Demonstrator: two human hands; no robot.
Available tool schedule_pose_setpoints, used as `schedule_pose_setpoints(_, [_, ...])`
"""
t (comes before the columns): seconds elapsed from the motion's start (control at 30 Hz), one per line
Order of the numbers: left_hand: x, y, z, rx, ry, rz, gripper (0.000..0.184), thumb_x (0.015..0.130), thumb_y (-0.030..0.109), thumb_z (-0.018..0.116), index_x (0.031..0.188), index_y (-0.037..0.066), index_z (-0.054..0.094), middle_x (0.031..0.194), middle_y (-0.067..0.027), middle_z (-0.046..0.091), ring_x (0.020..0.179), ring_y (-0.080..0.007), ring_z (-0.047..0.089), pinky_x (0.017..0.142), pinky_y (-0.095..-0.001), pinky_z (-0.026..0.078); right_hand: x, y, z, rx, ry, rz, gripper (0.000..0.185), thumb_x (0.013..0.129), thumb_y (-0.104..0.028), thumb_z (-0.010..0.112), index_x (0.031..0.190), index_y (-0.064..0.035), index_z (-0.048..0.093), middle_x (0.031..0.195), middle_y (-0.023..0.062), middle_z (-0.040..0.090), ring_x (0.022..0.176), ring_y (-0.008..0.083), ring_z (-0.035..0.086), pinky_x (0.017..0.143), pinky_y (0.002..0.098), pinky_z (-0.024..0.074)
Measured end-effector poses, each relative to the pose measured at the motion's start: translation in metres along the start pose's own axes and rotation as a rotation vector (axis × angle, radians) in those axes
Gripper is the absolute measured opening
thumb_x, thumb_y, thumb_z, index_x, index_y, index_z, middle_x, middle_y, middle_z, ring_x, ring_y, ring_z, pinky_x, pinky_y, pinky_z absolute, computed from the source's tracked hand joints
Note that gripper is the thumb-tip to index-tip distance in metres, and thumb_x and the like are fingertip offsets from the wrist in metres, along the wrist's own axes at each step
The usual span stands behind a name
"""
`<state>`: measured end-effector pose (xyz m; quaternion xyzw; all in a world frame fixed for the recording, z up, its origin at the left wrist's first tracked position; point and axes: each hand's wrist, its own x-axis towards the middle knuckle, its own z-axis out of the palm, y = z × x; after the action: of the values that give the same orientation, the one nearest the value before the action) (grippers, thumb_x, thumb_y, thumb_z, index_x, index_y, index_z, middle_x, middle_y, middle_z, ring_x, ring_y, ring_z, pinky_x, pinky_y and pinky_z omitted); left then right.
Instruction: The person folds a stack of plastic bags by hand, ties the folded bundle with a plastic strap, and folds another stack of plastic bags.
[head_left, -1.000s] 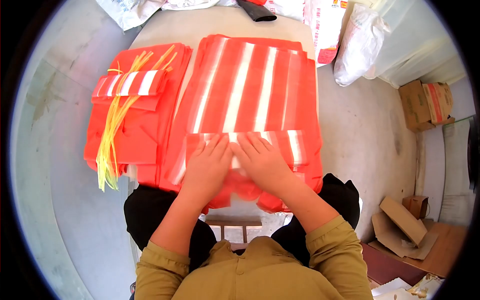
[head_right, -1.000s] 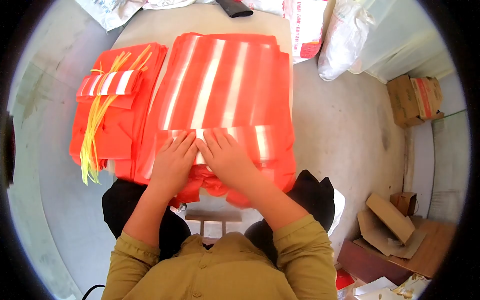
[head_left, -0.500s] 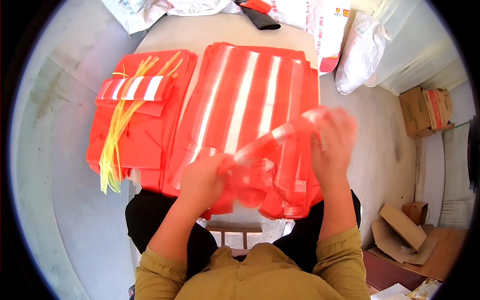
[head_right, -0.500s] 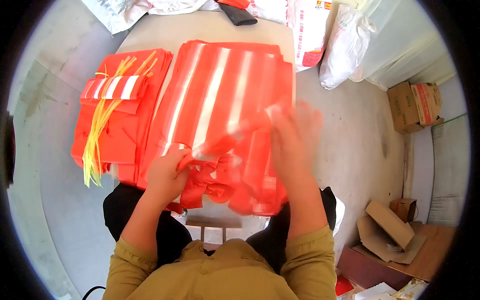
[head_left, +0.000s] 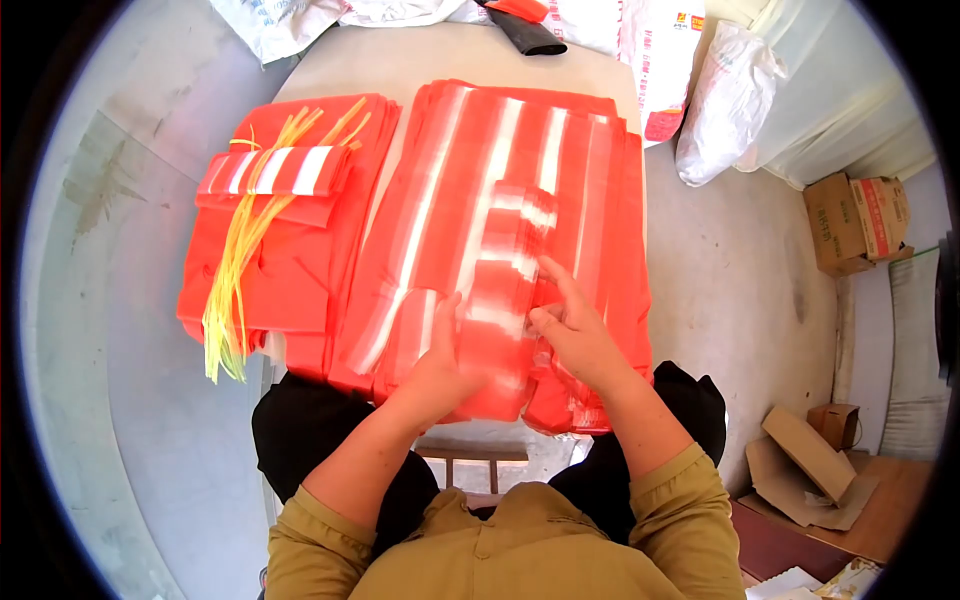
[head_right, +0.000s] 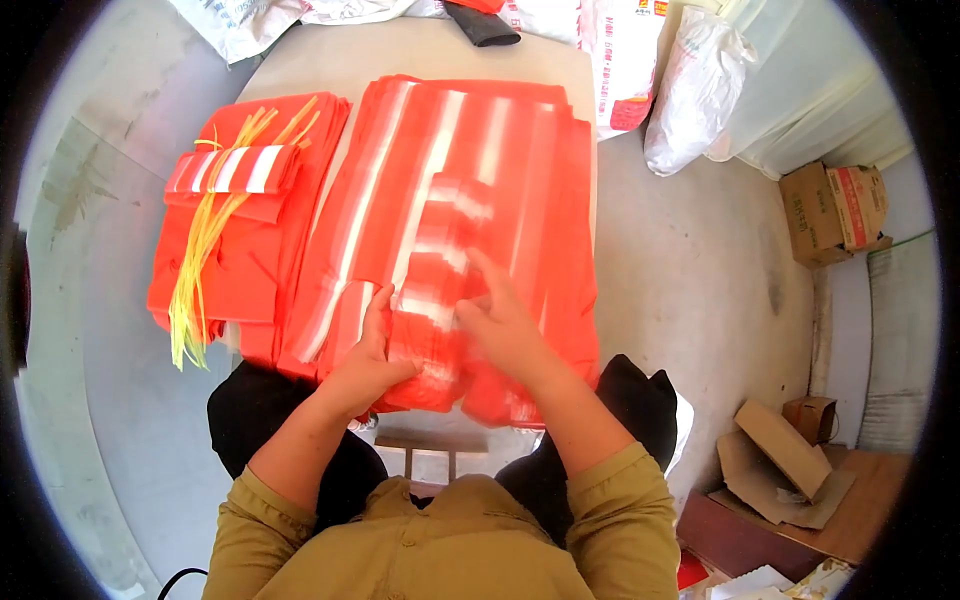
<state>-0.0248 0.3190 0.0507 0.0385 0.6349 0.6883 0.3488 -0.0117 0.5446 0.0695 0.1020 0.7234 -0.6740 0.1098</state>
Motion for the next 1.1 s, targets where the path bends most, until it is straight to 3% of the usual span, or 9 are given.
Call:
schedule_pose_setpoints(0.13, [0.002, -0.004, -0.005, 0.016, -0.008, -0.016, 0.099, 0.09, -0.007, 0.065, 0.166, 0.016, 0.006, 0.159, -0.0158, 0.03, 0.134, -0.0211, 0.048, 0.108, -0.036, 0.046, -0.002, -0.004, 0.009, -0.066, -0.061, 0.022, 0.07, 0.1, -0.005, 0.06, 0.162, -0.0087, 0.028, 0.143, 0.0118, 0.052, 0.096, 0.0111, 0.061, 0.089, 0.0293, 0.0519])
schedule_pose_setpoints(0.3, [0.002, -0.011, -0.005, 0.049, 0.031, -0.003, 0.099, 0.089, -0.005, 0.069, 0.166, 0.016, 0.01, 0.16, -0.0155, 0.03, 0.136, -0.0227, 0.047, 0.108, -0.0364, 0.046, 0.003, 0.008, 0.029, -0.165, -0.107, -0.119, 0.063, 0.1, -0.005, 0.059, 0.158, -0.0091, 0.037, 0.123, 0.006, 0.06, 0.099, 0.0111, 0.057, 0.089, 0.0292, 0.0491])
schedule_pose_setpoints(0.37, [0.003, -0.014, -0.002, 0.081, 0.049, 0.049, 0.1, 0.088, -0.005, 0.071, 0.166, 0.016, 0.012, 0.16, -0.0155, 0.031, 0.137, -0.0237, 0.046, 0.109, -0.036, 0.046, 0.005, 0.005, 0.033, -0.032, -0.142, -0.01, 0.061, 0.099, -0.005, 0.058, 0.157, -0.0088, 0.04, 0.117, 0.0038, 0.059, 0.099, 0.0111, 0.055, 0.089, 0.0294, 0.0483])
schedule_pose_setpoints(0.47, [-0.005, 0.007, 0.006, 0.162, 0.096, -0.012, 0.101, 0.087, -0.005, 0.071, 0.166, 0.015, 0.012, 0.158, -0.0158, 0.034, 0.139, -0.0224, 0.045, 0.108, -0.0342, 0.046, 0.006, 0.003, 0.036, 0.059, -0.176, 0.121, 0.06, 0.095, -0.007, 0.055, 0.154, -0.0104, 0.042, 0.125, 0.0084, 0.063, 0.087, 0.0156, 0.056, 0.087, 0.0303, 0.0498])
schedule_pose_setpoints(0.57, [-0.001, 0.0, 0.001, 0.133, 0.041, 0.041, 0.102, 0.086, -0.005, 0.07, 0.167, 0.013, 0.01, 0.161, -0.0178, 0.033, 0.138, -0.0201, 0.046, 0.107, -0.0325, 0.046, 0.008, 0.007, 0.037, 0.128, -0.194, 0.121, 0.061, 0.1, -0.007, 0.056, 0.158, -0.0106, 0.039, 0.114, 0.0007, 0.058, 0.091, 0.0073, 0.053, 0.083, 0.026, 0.0477])
schedule_pose_setpoints(0.67, [-0.005, 0.008, 0.001, 0.097, 0.014, -0.108, 0.1, 0.086, -0.005, 0.069, 0.167, 0.014, 0.012, 0.16, -0.0182, 0.037, 0.136, -0.0189, 0.048, 0.106, -0.0308, 0.046, 0.013, -0.002, 0.034, 0.106, -0.137, 0.131, 0.059, 0.101, -0.008, 0.055, 0.158, -0.013, 0.041, 0.104, -0.0022, 0.054, 0.083, 0.0056, 0.051, 0.076, 0.0226, 0.0464])
schedule_pose_setpoints(0.8, [-0.013, 0.02, 0.007, 0.244, -0.067, -0.063, 0.088, 0.089, -0.002, 0.069, 0.164, 0.012, 0.026, 0.158, -0.0127, 0.044, 0.135, -0.0178, 0.049, 0.107, -0.0305, 0.045, 0.023, -0.014, 0.029, 0.254, -0.021, 0.253, 0.055, 0.104, -0.009, 0.054, 0.157, -0.0136, 0.044, 0.094, -0.0053, 0.049, 0.076, 0.0049, 0.049, 0.072, 0.0196, 0.0459])
schedule_pose_setpoints(0.93, [-0.018, 0.016, 0.005, 0.301, -0.163, -0.036, 0.074, 0.09, 0.002, 0.07, 0.158, 0.009, 0.041, 0.155, -0.0106, 0.05, 0.14, -0.019, 0.048, 0.112, -0.0325, 0.042, 0.027, -0.029, 0.016, 0.242, 0.018, 0.287, 0.049, 0.106, -0.012, 0.052, 0.155, -0.0104, 0.047, 0.105, -0.0035, 0.054, 0.081, 0.0051, 0.051, 0.077, 0.0218, 0.0504])
schedule_pose_setpoints(1.1, [-0.02, 0.013, 0.006, 0.311, -0.197, -0.044, 0.068, 0.09, 0.005, 0.072, 0.154, 0.007, 0.047, 0.153, -0.0126, 0.053, 0.142, -0.0213, 0.048, 0.115, -0.0339, 0.04, 0.058, 0.006, -0.002, 0.27, -0.009, 0.111, 0.052, 0.108, -0.014, 0.049, 0.158, -0.0064, 0.039, 0.139, 0.0044, 0.054, 0.113, 0.0113, 0.056, 0.1, 0.0291, 0.0503])
